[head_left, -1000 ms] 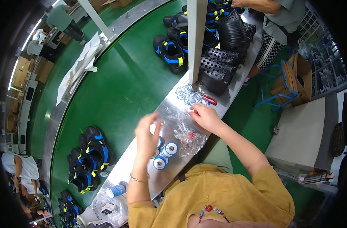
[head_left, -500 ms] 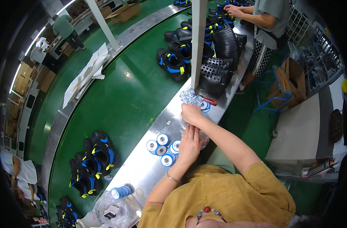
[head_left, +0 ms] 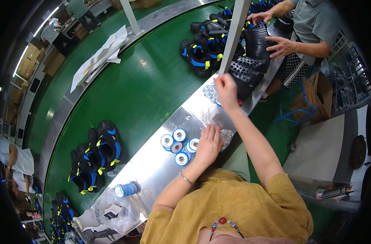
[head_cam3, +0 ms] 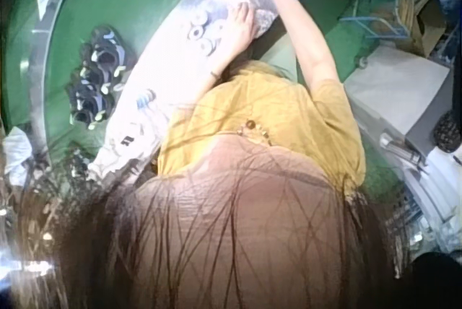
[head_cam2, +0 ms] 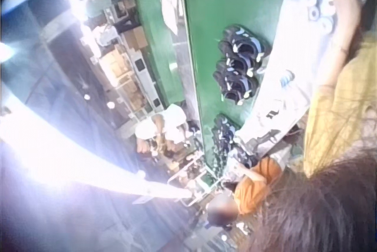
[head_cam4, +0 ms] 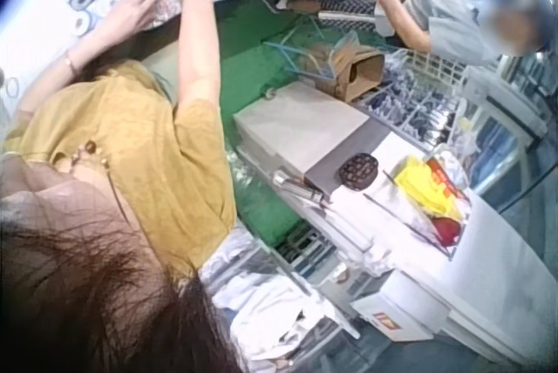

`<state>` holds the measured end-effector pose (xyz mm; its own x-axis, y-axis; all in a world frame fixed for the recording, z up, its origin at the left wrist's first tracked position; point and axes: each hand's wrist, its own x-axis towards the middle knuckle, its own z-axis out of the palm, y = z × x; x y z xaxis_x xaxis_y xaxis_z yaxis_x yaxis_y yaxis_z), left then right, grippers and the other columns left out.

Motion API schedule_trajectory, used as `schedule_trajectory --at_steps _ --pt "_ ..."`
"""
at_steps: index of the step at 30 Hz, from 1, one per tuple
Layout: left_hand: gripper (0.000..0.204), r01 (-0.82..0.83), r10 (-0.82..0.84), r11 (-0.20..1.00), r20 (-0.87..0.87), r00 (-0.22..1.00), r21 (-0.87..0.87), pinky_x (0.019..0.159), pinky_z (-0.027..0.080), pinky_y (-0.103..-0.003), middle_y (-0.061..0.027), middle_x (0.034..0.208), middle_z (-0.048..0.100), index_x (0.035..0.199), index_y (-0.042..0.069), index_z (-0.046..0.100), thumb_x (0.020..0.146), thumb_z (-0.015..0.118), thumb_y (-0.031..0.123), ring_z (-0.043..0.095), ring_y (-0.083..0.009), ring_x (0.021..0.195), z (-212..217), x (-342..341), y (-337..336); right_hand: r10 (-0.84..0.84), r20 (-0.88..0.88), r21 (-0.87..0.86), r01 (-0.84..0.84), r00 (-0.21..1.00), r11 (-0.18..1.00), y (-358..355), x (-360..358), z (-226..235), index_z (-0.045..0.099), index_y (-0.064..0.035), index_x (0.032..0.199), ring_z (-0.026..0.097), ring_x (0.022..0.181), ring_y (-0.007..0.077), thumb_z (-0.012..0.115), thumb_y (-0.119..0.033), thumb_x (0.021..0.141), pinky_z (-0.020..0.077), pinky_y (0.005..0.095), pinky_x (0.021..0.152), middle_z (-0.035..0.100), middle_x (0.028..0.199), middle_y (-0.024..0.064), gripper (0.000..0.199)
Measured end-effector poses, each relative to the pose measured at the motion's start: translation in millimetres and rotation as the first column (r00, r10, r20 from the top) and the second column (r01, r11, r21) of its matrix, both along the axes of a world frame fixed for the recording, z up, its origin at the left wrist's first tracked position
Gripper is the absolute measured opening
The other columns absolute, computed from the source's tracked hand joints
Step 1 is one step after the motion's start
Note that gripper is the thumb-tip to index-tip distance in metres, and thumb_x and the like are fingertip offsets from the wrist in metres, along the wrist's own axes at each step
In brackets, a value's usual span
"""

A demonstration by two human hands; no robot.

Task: The person attaches small yellow tags to the tongue of black and blue sneakers on a moving assembly line. They repeatedly pick tags from a stack, place them on each shoe, and adjust the placement as the shoes advance along the conveyor.

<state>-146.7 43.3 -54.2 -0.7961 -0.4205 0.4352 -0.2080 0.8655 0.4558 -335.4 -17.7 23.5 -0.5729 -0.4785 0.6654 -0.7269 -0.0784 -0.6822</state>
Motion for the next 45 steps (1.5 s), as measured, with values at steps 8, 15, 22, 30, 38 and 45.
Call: schedule_trajectory --at_steps 8,15,22,30,38,45 --pt "0.048 -0.207 0.208 0.978 -0.192 0.959 0.026 0.097 0.042 -0.046 -0.0208 0.123 0.056 0.121 0.002 0.057 0.077 0.071 0.012 0.052 -0.0369 0.116 22.6 32.9 -36.3 0.505 0.523 -0.215 -0.468 0.686 0.857 39.7 33.4 69.9 0.053 -0.0021 0.092 0.05 0.06 0.0087 0.053 -0.015 0.1 0.0447 0.0239 0.057 0.055 0.073 0.0014 0.015" --pt "0.029 -0.267 0.239 0.948 0.172 0.956 0.172 0.088 0.042 -0.04 -0.0132 0.103 0.061 0.092 0.002 0.068 0.067 0.078 0.012 0.052 -0.0312 0.1 30.3 69.6 -112.7 0.301 0.704 0.168 -0.561 0.644 0.81 70.5 47.3 20.9 0.058 -0.0017 0.093 0.047 0.068 0.0026 0.061 -0.013 0.093 0.0389 0.0198 0.06 0.054 0.075 -0.0035 0.011" --pt "0.016 -0.237 0.185 0.792 0.149 0.971 0.562 0.07 0.049 -0.038 -0.0135 0.082 0.065 0.086 0.001 0.068 0.075 0.074 0.011 0.061 -0.0283 0.077 43.6 57.5 -121.9 0.377 0.665 0.259 -0.673 0.645 0.693 77.5 48.1 -4.2 0.061 -0.0023 0.092 0.045 0.06 0.0029 0.06 -0.01 0.092 0.0369 0.0213 0.053 0.051 0.067 -0.0062 0.008" --pt "0.014 -0.049 0.205 0.581 -0.087 0.975 0.813 0.058 0.046 -0.023 -0.0027 0.076 0.065 0.096 -0.002 0.068 0.087 0.068 0.008 0.056 -0.0076 0.067 50.9 56.0 -116.5 0.314 0.779 0.239 -0.72 0.542 0.651 44.5 87.9 -24.4 0.063 0.0007 0.092 0.05 0.062 0.0046 0.066 -0.014 0.088 0.0379 0.0228 0.053 0.058 0.07 -0.0021 0.016" --pt "0.052 0.087 0.189 0.423 -0.181 0.965 0.902 0.061 0.047 -0.018 -0.0025 0.086 0.064 0.128 -0.002 0.053 0.08 0.072 -0.002 0.058 -0.0059 0.073 45.7 70.3 -106.4 0.247 0.88 0.11 -0.68 0.406 0.725 40.3 93.6 -21.7 0.066 -0.0041 0.087 0.044 0.058 0.0011 0.064 -0.015 0.09 0.0306 0.018 0.049 0.059 0.072 -0.0035 0.012" --pt "0.021 -0.088 0.15 0.497 0.015 0.989 0.863 0.06 0.047 -0.021 -0.0017 0.076 0.064 0.097 0.0 0.064 0.08 0.075 0.003 0.057 -0.0066 0.068 43.2 53.2 -105.8 0.262 0.835 0.138 -0.646 0.483 0.751 43.6 75.0 -26.6 0.065 -0.004 0.088 0.042 0.055 0.001 0.068 -0.016 0.088 0.0277 0.0186 0.047 0.058 0.071 -0.0039 0.012"
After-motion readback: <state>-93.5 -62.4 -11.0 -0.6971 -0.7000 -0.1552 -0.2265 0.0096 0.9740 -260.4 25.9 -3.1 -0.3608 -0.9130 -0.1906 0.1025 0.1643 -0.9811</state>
